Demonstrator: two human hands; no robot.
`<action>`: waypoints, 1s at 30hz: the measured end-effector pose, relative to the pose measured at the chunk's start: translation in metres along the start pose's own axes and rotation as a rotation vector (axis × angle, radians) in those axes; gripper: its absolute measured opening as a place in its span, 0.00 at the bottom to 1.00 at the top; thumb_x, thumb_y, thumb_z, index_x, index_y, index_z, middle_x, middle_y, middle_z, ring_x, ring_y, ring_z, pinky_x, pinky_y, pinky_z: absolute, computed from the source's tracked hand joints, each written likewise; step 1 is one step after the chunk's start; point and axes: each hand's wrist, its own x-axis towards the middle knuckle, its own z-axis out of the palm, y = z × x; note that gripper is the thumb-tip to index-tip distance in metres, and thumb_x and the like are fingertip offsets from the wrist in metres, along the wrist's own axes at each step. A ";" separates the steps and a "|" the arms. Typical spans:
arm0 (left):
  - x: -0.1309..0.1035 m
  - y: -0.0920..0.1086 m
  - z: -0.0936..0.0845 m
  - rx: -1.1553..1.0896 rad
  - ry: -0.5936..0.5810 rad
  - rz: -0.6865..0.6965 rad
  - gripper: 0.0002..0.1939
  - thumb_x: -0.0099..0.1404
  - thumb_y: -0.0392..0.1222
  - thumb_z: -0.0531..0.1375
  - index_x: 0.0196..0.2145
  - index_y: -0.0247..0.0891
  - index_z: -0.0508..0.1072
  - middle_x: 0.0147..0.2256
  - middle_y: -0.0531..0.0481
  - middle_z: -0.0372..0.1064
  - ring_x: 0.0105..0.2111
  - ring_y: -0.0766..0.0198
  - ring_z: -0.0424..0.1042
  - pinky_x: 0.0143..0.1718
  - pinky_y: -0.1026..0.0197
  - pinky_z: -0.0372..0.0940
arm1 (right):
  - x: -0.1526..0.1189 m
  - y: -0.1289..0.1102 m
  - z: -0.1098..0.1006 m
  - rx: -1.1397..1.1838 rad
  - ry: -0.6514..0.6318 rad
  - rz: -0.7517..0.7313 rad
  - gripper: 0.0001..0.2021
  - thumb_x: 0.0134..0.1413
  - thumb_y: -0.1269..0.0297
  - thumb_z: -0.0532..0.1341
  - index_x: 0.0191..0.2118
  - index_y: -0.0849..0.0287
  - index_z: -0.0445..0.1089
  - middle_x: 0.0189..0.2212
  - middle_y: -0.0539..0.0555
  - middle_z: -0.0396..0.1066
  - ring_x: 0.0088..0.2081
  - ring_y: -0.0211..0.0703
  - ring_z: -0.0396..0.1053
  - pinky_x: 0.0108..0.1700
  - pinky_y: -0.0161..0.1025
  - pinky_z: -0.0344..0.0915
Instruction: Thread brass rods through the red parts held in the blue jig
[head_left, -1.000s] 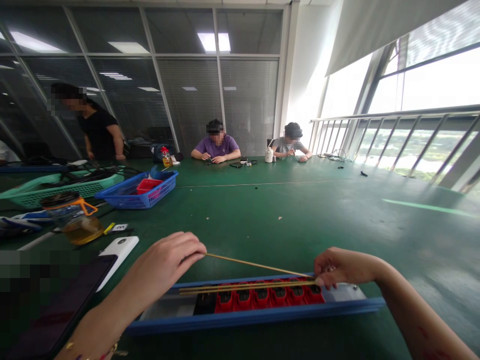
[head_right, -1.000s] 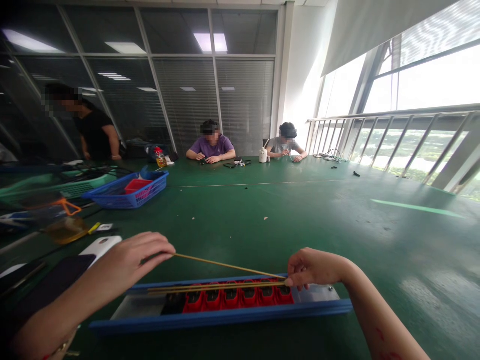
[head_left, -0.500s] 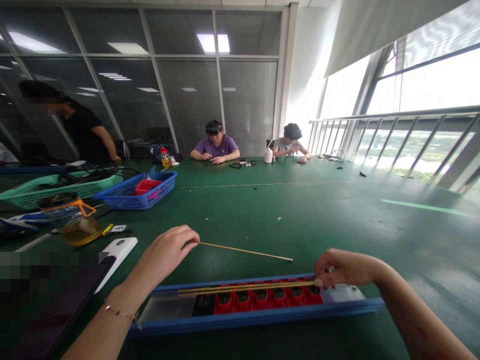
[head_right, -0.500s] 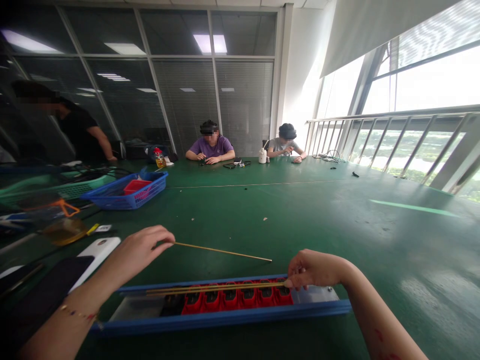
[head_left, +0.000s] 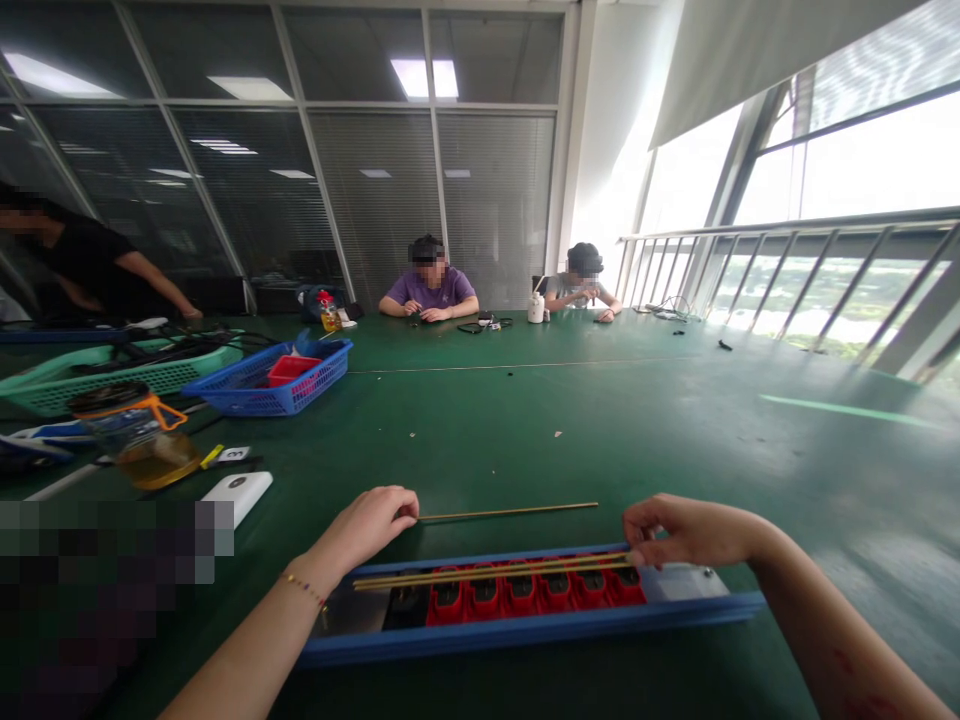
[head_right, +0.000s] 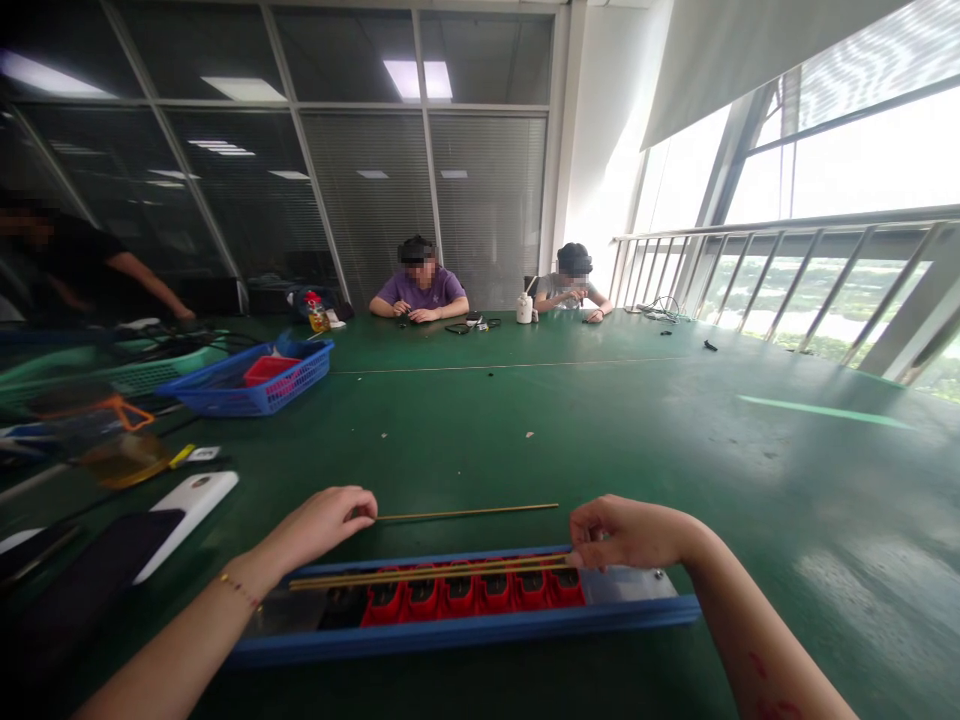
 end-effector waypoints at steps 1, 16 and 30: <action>0.000 0.000 0.001 0.000 0.000 0.003 0.07 0.58 0.41 0.53 0.29 0.42 0.71 0.31 0.53 0.69 0.32 0.65 0.67 0.33 0.65 0.57 | 0.000 0.000 0.000 -0.005 0.017 -0.005 0.19 0.52 0.48 0.54 0.31 0.62 0.66 0.26 0.50 0.66 0.27 0.37 0.61 0.28 0.31 0.58; -0.002 0.001 0.007 -0.029 0.014 0.005 0.08 0.60 0.43 0.52 0.30 0.43 0.71 0.33 0.52 0.68 0.33 0.64 0.67 0.33 0.64 0.58 | -0.011 -0.011 -0.009 0.140 0.261 0.001 0.20 0.55 0.48 0.50 0.36 0.60 0.67 0.20 0.46 0.52 0.21 0.32 0.50 0.21 0.30 0.51; -0.003 0.000 0.007 -0.088 -0.007 0.003 0.11 0.61 0.46 0.51 0.31 0.41 0.70 0.33 0.51 0.67 0.33 0.64 0.67 0.32 0.64 0.58 | -0.015 0.020 -0.014 0.005 0.402 0.102 0.20 0.53 0.46 0.51 0.33 0.59 0.67 0.21 0.47 0.59 0.23 0.36 0.58 0.25 0.32 0.57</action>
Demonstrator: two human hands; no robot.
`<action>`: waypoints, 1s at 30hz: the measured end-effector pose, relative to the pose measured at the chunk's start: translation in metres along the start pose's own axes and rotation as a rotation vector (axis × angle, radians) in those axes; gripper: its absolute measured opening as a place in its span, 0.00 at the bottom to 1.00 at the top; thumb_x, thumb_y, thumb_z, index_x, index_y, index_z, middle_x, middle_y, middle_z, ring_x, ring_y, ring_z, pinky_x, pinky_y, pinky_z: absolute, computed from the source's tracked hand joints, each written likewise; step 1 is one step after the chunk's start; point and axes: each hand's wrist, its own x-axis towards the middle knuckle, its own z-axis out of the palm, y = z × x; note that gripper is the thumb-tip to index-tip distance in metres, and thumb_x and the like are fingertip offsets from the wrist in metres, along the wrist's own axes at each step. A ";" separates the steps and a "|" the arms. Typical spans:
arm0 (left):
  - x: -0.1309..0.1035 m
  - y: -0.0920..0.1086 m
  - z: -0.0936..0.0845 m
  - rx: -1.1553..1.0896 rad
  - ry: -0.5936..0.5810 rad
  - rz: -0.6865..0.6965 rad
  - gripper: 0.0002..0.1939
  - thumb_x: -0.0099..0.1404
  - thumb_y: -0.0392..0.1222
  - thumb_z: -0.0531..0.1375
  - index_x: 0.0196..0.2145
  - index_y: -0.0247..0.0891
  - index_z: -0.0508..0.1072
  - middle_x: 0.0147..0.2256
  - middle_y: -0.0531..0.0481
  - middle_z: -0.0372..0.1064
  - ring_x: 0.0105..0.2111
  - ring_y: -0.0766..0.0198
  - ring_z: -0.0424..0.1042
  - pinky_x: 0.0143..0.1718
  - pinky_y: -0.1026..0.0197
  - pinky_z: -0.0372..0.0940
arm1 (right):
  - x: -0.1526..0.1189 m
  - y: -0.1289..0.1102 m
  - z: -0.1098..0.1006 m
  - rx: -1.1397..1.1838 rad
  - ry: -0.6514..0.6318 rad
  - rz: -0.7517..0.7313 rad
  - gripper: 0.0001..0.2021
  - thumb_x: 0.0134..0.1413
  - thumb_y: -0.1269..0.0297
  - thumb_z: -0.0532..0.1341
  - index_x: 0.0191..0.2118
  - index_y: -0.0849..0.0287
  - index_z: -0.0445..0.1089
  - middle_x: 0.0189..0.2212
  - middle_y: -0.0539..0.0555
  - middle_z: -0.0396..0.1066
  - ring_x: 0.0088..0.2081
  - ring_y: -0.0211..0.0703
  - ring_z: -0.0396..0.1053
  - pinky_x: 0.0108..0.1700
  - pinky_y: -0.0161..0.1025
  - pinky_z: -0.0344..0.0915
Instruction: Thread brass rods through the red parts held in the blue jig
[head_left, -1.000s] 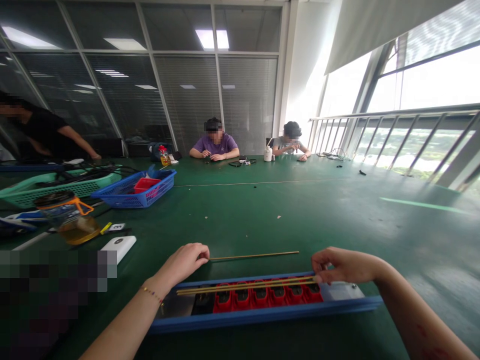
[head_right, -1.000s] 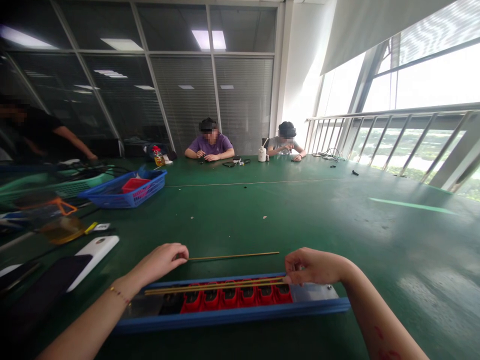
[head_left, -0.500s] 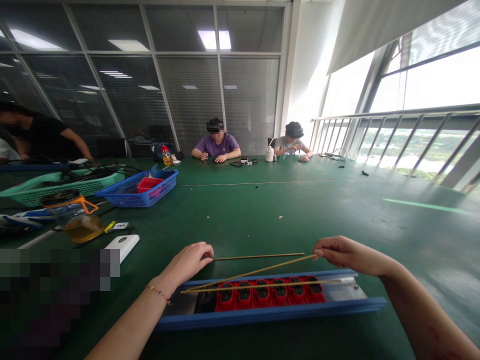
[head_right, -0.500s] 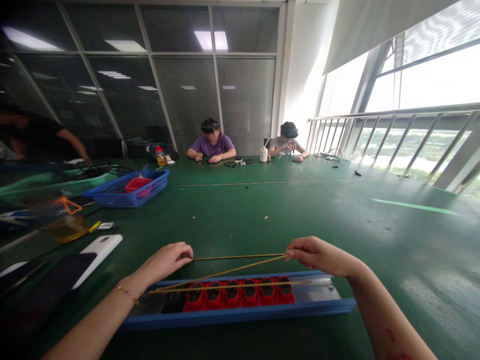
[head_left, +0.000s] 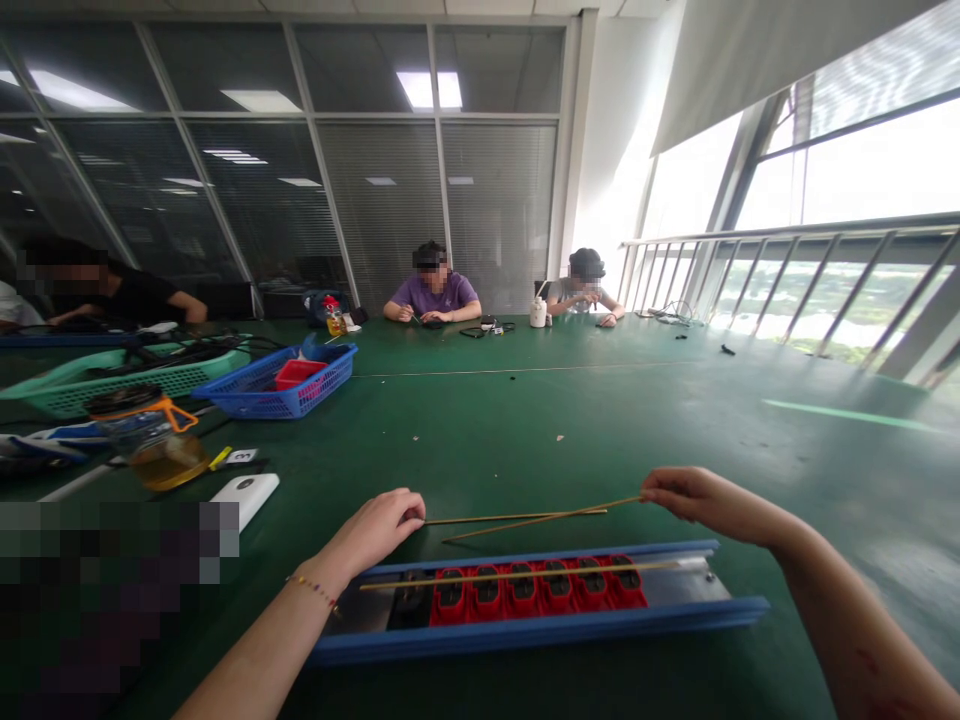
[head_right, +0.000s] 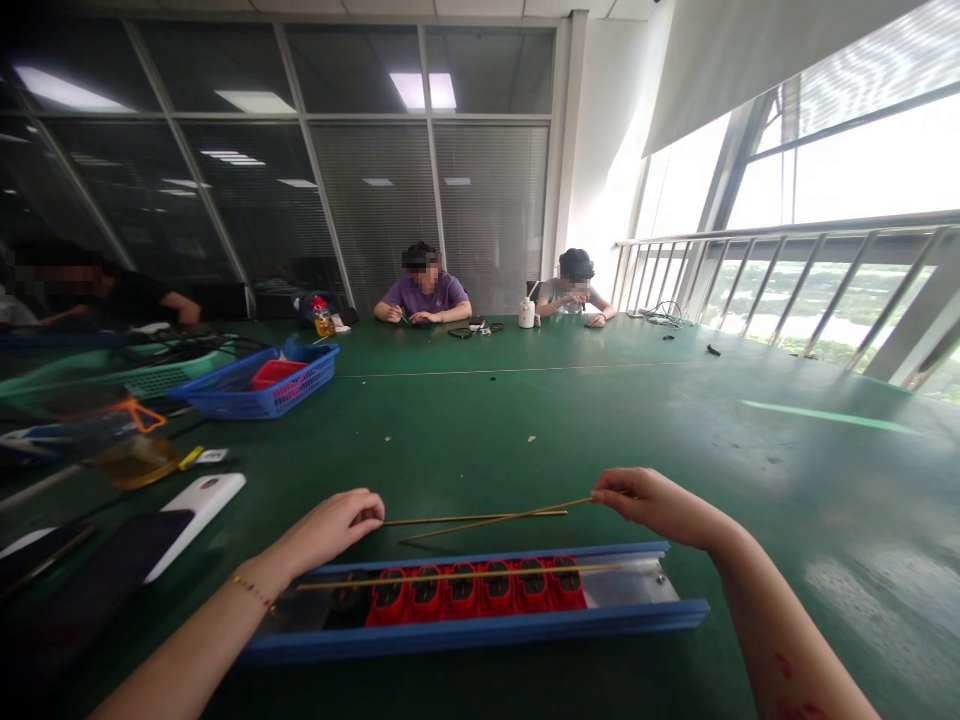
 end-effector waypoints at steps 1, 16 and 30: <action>0.000 0.001 -0.001 -0.001 0.004 -0.004 0.12 0.61 0.47 0.49 0.30 0.41 0.70 0.33 0.50 0.67 0.33 0.64 0.67 0.32 0.64 0.58 | 0.004 0.003 0.005 0.008 -0.007 0.004 0.20 0.53 0.46 0.52 0.34 0.59 0.67 0.21 0.48 0.62 0.24 0.37 0.60 0.25 0.32 0.59; 0.000 0.004 -0.002 -0.010 0.000 0.010 0.17 0.60 0.54 0.50 0.31 0.40 0.71 0.32 0.50 0.67 0.30 0.64 0.66 0.31 0.64 0.58 | 0.046 0.023 0.051 -0.242 0.087 -0.073 0.11 0.48 0.56 0.58 0.29 0.58 0.71 0.28 0.52 0.71 0.31 0.42 0.68 0.33 0.35 0.62; -0.033 0.055 -0.060 -0.030 -0.072 0.126 0.15 0.59 0.53 0.51 0.30 0.43 0.72 0.29 0.54 0.68 0.28 0.66 0.66 0.28 0.67 0.56 | 0.053 0.022 0.058 -0.371 0.130 -0.066 0.08 0.49 0.59 0.58 0.29 0.56 0.70 0.29 0.52 0.70 0.31 0.41 0.68 0.34 0.34 0.61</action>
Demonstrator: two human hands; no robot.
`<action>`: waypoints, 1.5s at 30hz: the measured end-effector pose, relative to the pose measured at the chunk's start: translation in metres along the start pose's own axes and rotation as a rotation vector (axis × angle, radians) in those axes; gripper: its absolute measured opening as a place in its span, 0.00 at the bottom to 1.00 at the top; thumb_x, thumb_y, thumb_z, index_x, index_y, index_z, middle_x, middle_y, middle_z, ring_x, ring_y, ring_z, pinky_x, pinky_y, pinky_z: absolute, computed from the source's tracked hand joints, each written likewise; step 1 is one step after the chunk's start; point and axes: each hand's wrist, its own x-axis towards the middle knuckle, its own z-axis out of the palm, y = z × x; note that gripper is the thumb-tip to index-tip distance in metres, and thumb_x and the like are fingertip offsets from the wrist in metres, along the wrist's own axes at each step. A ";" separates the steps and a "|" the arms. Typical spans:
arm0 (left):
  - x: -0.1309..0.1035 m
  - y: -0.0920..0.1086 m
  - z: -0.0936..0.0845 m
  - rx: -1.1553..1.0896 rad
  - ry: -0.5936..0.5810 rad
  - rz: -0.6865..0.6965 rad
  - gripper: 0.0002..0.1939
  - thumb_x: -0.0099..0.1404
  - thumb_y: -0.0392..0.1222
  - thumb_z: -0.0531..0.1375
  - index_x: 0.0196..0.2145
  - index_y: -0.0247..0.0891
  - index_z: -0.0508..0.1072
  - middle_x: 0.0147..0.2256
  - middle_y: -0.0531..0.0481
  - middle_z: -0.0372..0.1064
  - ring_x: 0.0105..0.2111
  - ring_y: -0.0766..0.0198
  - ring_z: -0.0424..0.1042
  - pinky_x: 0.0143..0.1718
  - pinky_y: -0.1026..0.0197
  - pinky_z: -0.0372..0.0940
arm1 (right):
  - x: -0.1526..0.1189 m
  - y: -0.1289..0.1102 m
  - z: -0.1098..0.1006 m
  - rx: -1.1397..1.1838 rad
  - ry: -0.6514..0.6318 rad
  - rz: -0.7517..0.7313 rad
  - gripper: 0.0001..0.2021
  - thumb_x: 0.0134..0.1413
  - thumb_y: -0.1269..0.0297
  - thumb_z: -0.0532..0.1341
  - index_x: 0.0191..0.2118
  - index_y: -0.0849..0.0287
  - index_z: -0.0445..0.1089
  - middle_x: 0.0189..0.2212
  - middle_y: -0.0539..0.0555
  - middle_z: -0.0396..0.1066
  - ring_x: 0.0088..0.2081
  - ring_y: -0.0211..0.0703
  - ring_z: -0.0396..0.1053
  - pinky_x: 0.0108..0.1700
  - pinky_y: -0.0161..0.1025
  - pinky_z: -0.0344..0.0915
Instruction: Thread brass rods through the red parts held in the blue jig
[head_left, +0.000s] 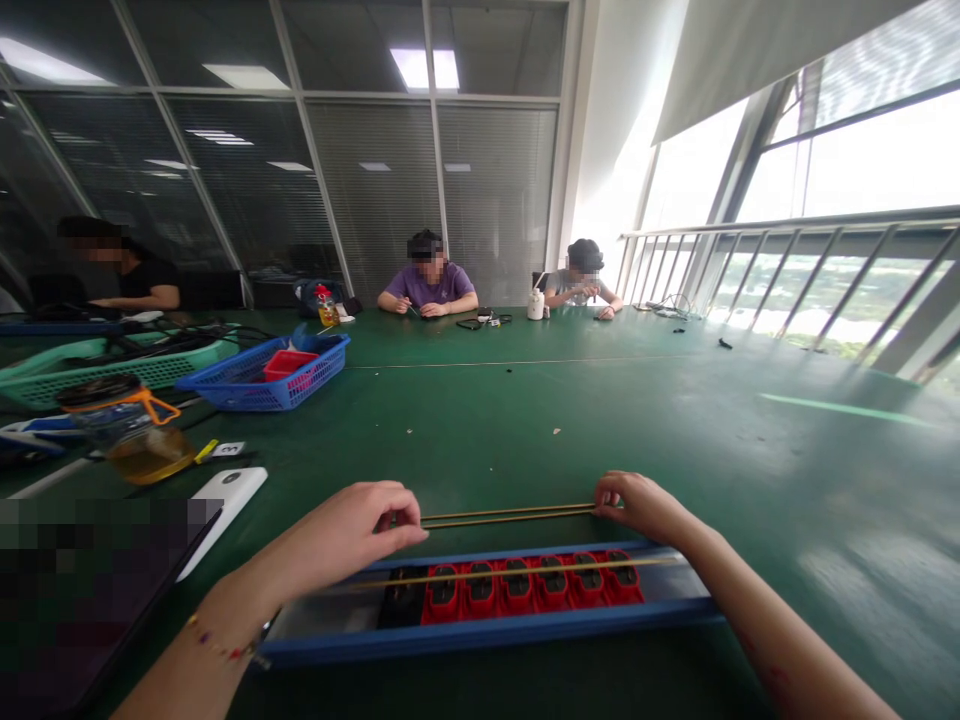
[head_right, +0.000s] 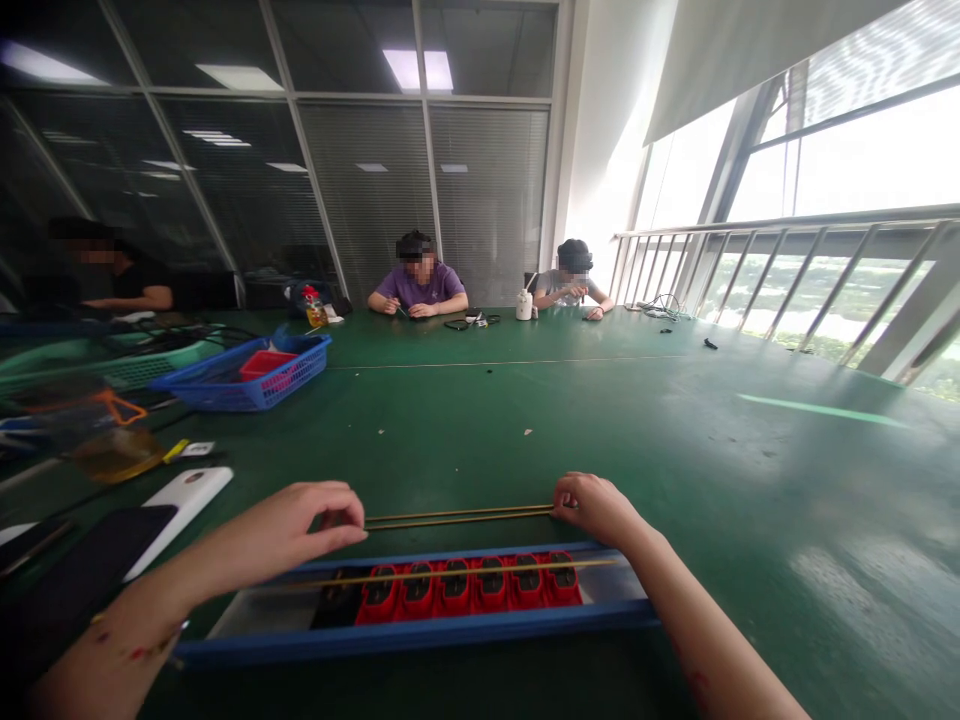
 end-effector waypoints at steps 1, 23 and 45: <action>-0.006 0.004 -0.004 0.013 -0.023 -0.005 0.14 0.58 0.54 0.53 0.30 0.44 0.71 0.29 0.55 0.68 0.27 0.66 0.66 0.27 0.67 0.55 | 0.000 0.001 0.000 0.010 -0.002 -0.001 0.07 0.49 0.59 0.58 0.29 0.56 0.70 0.29 0.52 0.70 0.31 0.41 0.67 0.34 0.34 0.62; -0.027 0.014 0.001 0.131 -0.157 -0.130 0.02 0.53 0.42 0.57 0.26 0.43 0.69 0.28 0.56 0.67 0.29 0.66 0.65 0.27 0.67 0.51 | -0.001 -0.003 0.001 0.014 -0.018 0.029 0.07 0.50 0.60 0.58 0.30 0.55 0.71 0.29 0.51 0.72 0.30 0.40 0.68 0.33 0.32 0.62; -0.034 -0.003 -0.032 0.178 0.052 -0.076 0.09 0.60 0.42 0.50 0.28 0.42 0.70 0.29 0.54 0.67 0.28 0.67 0.65 0.29 0.68 0.54 | -0.001 0.003 0.004 0.035 -0.003 0.041 0.07 0.50 0.64 0.55 0.31 0.57 0.70 0.30 0.53 0.71 0.31 0.41 0.67 0.32 0.33 0.61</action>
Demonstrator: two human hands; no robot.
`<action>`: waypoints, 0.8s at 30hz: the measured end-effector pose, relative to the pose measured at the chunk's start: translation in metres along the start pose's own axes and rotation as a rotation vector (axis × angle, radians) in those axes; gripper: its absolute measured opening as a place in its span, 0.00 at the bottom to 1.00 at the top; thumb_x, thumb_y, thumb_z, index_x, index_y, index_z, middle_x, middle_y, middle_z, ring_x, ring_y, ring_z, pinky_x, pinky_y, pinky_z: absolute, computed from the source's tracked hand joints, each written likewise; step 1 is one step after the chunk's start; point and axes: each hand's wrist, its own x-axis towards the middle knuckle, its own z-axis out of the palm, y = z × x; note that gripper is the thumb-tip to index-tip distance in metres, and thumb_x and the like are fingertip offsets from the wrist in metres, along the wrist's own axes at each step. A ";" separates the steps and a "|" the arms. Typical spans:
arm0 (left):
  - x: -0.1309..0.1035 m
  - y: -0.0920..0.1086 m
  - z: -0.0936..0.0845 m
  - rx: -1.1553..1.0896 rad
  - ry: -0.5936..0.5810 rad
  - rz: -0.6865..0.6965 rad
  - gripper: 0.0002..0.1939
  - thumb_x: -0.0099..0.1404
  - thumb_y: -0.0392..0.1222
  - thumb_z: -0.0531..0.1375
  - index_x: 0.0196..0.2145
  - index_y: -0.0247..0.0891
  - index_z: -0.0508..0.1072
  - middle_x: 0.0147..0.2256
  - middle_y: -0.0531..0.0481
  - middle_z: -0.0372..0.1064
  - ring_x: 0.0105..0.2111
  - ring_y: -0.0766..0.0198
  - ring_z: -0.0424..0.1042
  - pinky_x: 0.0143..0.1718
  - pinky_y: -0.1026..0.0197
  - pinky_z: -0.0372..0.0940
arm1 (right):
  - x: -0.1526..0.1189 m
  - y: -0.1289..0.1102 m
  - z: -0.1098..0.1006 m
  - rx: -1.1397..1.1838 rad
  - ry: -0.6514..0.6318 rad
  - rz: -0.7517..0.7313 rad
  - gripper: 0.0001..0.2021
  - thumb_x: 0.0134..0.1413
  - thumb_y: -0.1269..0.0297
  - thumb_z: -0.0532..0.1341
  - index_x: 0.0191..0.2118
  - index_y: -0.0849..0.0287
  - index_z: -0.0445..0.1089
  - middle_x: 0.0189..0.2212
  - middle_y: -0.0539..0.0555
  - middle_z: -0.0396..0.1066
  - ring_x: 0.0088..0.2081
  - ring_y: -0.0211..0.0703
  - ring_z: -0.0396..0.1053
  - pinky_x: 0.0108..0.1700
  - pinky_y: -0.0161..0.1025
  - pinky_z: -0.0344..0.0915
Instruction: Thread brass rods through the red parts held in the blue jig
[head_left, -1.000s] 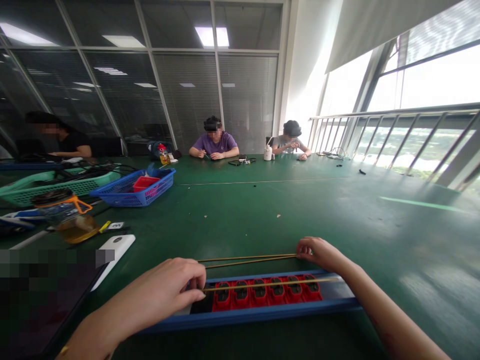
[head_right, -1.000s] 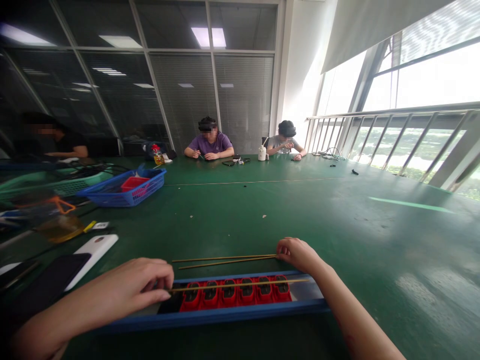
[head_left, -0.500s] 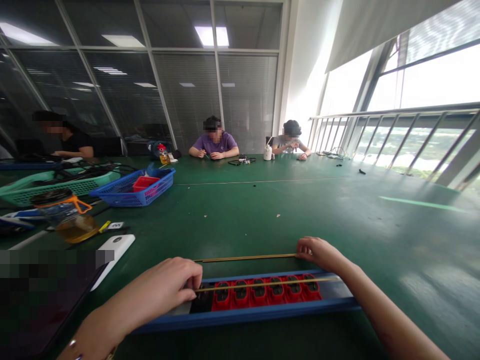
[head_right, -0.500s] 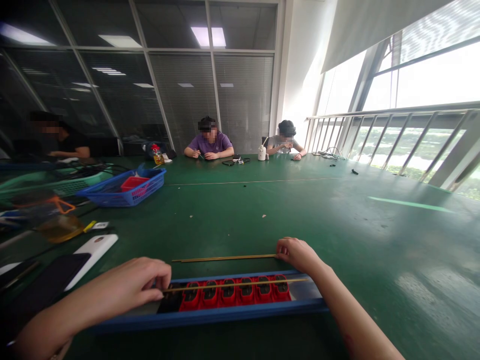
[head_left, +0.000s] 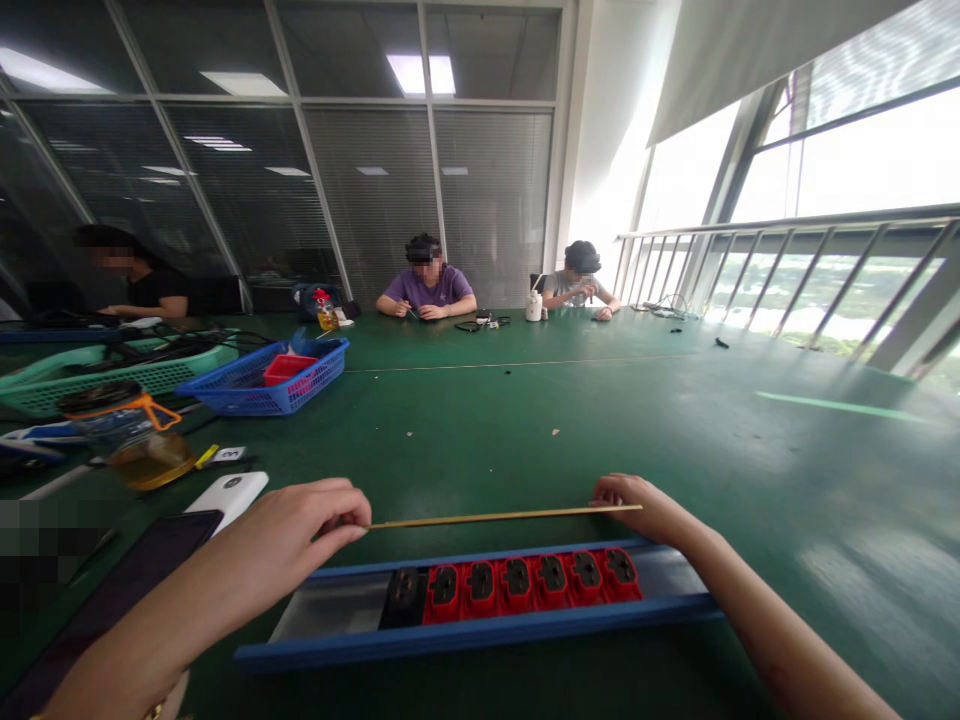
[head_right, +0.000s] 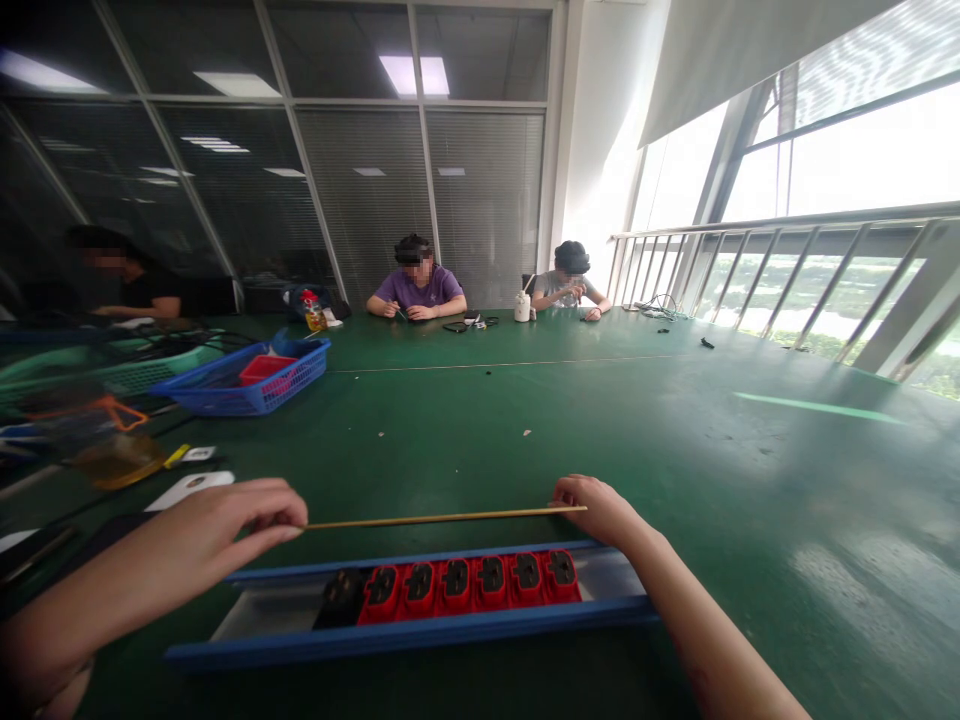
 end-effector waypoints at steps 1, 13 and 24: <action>0.001 -0.003 0.000 0.002 0.005 -0.008 0.09 0.59 0.43 0.51 0.29 0.42 0.70 0.29 0.54 0.67 0.28 0.67 0.65 0.29 0.67 0.54 | 0.000 0.002 0.000 0.008 0.017 0.005 0.08 0.51 0.64 0.54 0.32 0.57 0.70 0.30 0.53 0.71 0.32 0.41 0.68 0.33 0.33 0.62; 0.045 -0.008 0.061 -0.022 -0.076 -0.021 0.06 0.55 0.37 0.53 0.25 0.41 0.70 0.30 0.54 0.67 0.31 0.66 0.66 0.30 0.66 0.55 | -0.014 0.029 -0.017 -0.056 -0.084 0.094 0.10 0.43 0.69 0.58 0.35 0.59 0.71 0.31 0.54 0.72 0.32 0.42 0.69 0.33 0.33 0.63; 0.069 -0.018 0.094 0.025 -0.062 -0.040 0.05 0.57 0.36 0.53 0.28 0.40 0.68 0.33 0.52 0.67 0.33 0.64 0.67 0.34 0.63 0.57 | -0.010 0.010 -0.013 -0.054 -0.071 0.098 0.08 0.46 0.73 0.55 0.30 0.59 0.71 0.28 0.53 0.74 0.30 0.41 0.70 0.32 0.32 0.62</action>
